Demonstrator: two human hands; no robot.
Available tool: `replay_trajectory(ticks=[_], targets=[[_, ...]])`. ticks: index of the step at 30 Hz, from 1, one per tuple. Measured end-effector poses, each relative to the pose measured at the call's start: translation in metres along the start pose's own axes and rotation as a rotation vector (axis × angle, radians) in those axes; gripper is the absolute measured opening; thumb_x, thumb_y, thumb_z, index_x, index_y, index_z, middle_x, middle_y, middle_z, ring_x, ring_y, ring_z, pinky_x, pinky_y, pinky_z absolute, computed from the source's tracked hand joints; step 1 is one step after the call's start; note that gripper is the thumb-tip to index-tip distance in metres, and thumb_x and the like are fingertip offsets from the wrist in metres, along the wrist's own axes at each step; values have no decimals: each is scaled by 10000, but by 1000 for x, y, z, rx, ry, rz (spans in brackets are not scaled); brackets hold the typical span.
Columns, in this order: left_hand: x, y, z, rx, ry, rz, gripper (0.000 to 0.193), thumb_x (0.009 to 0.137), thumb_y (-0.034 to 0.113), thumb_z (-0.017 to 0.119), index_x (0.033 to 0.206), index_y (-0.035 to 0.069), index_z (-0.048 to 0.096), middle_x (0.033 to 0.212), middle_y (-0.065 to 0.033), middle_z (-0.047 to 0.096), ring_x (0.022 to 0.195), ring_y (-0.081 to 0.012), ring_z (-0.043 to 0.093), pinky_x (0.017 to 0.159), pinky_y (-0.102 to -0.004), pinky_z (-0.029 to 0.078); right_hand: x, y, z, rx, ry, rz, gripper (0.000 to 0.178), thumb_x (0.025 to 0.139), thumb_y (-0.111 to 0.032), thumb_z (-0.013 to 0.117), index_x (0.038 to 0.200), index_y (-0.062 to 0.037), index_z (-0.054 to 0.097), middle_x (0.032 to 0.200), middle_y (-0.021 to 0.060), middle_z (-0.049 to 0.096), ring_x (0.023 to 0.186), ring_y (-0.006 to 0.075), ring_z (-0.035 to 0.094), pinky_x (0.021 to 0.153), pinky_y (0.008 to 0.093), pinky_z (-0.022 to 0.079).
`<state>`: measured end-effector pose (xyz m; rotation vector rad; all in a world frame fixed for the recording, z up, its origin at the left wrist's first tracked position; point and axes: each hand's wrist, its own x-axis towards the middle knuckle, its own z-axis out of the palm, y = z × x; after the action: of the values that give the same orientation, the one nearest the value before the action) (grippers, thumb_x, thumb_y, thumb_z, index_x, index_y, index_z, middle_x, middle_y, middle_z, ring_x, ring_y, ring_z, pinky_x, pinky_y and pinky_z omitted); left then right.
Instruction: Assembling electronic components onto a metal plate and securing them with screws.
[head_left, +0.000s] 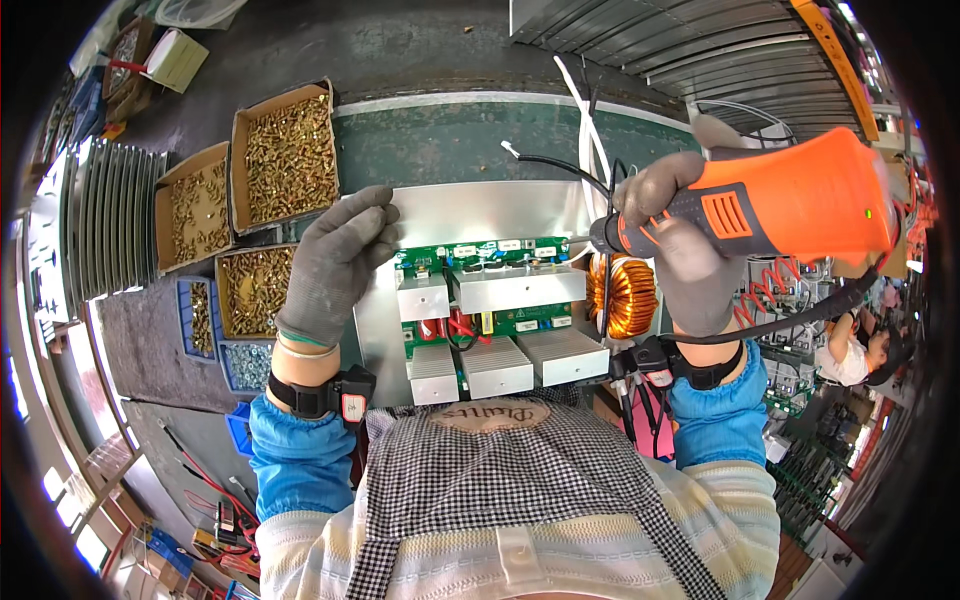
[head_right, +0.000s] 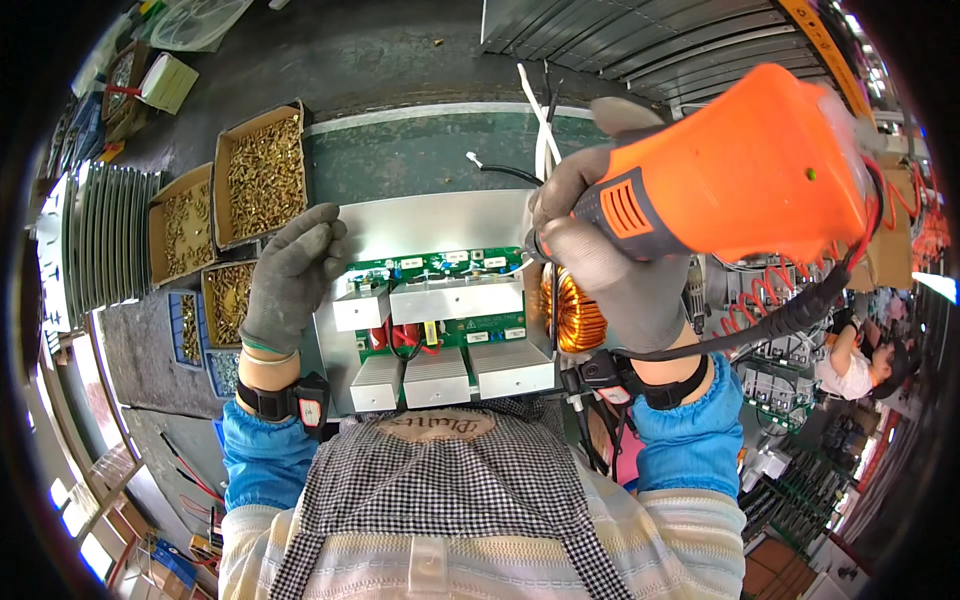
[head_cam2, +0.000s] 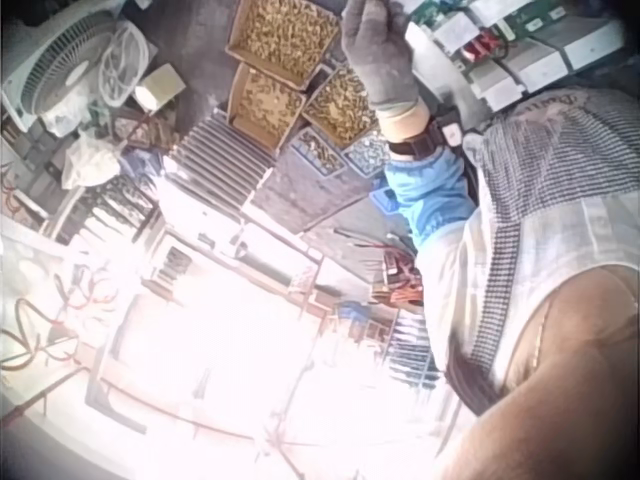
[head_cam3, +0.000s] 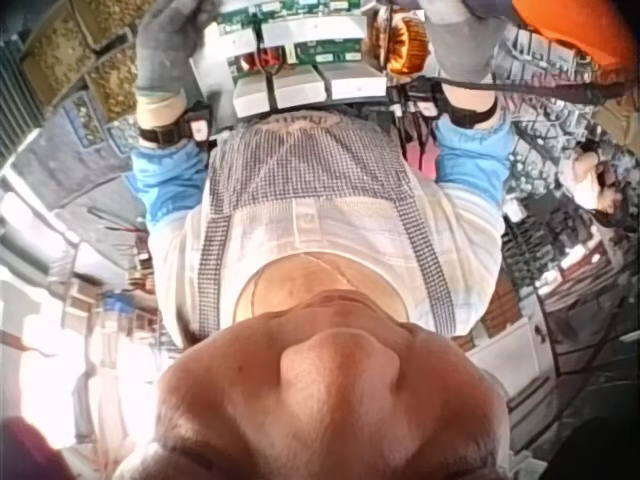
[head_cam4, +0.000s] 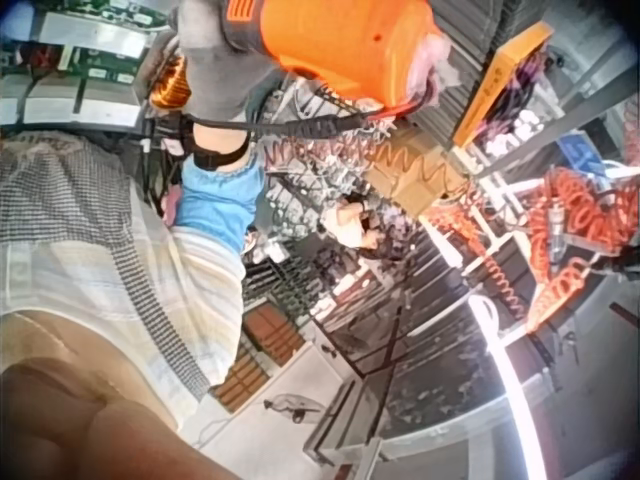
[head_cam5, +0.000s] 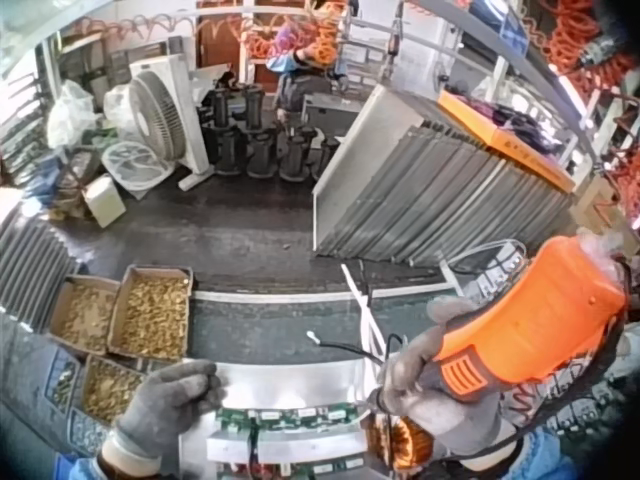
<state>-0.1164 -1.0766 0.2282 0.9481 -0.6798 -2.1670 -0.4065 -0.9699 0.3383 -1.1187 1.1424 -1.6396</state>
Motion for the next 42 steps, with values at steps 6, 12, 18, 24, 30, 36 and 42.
replay_trajectory(ticks=[6, 12, 18, 24, 30, 36, 42], targets=[[-2, 2, 1, -16, -24, 24, 266, 969, 51, 590, 1217, -43, 605, 1014, -87, 660, 809, -117, 580, 708, -234, 484, -1, -13, -12, -47, -125, 42, 662, 845, -144, 742, 1384, -2, 385, 901, 63, 609, 776, 168, 619, 747, 340, 533], [-26, 23, 23, 272, -15, 108, 380, 865, 155, 769, 1171, -36, 648, 972, -90, 717, 689, -72, 580, 572, -192, 448, 21, -68, 8, 467, -31, -226, 515, 834, -334, 747, 1127, -11, 474, 890, 22, 468, 868, 167, 507, 996, 392, 380], [-48, 29, 45, 295, -87, 67, 397, 814, 167, 812, 1139, -16, 676, 884, -75, 735, 653, -65, 594, 543, -180, 431, 23, -62, 53, 396, -184, -216, 793, 856, -367, 743, 1401, 56, 351, 927, 15, 436, 927, 167, 486, 1037, 409, 354], [-57, 31, 45, 306, -132, 27, 332, 861, 102, 763, 1146, -42, 674, 922, -49, 713, 762, -85, 621, 694, -215, 500, 17, -58, 63, 300, -106, -167, 715, 886, -356, 708, 1410, -4, 373, 901, 10, 441, 882, 164, 495, 1011, 410, 384], [-55, 30, 49, 394, -118, 75, 294, 840, 132, 781, 1087, -7, 701, 853, -25, 720, 685, -39, 577, 579, -182, 424, 16, -55, 68, 295, -30, -182, 673, 891, -353, 704, 1395, -25, 401, 907, 19, 480, 894, 166, 526, 985, 416, 421], [-53, 21, 57, 446, -18, 220, 286, 856, 73, 746, 1115, -33, 686, 917, -55, 725, 753, -64, 619, 634, -197, 470, 17, -49, 76, 220, 105, -157, 596, 895, -333, 701, 1335, -26, 441, 929, 41, 506, 885, 181, 539, 967, 441, 442], [-46, 26, 50, 500, 1, 89, 491, 870, 60, 729, 1305, -93, 559, 1060, -108, 708, 897, -125, 653, 788, -239, 535, 21, -43, 74, 197, 100, -144, 594, 899, -313, 681, 1342, -14, 420, 946, 55, 522, 907, 195, 550, 981, 456, 440]])
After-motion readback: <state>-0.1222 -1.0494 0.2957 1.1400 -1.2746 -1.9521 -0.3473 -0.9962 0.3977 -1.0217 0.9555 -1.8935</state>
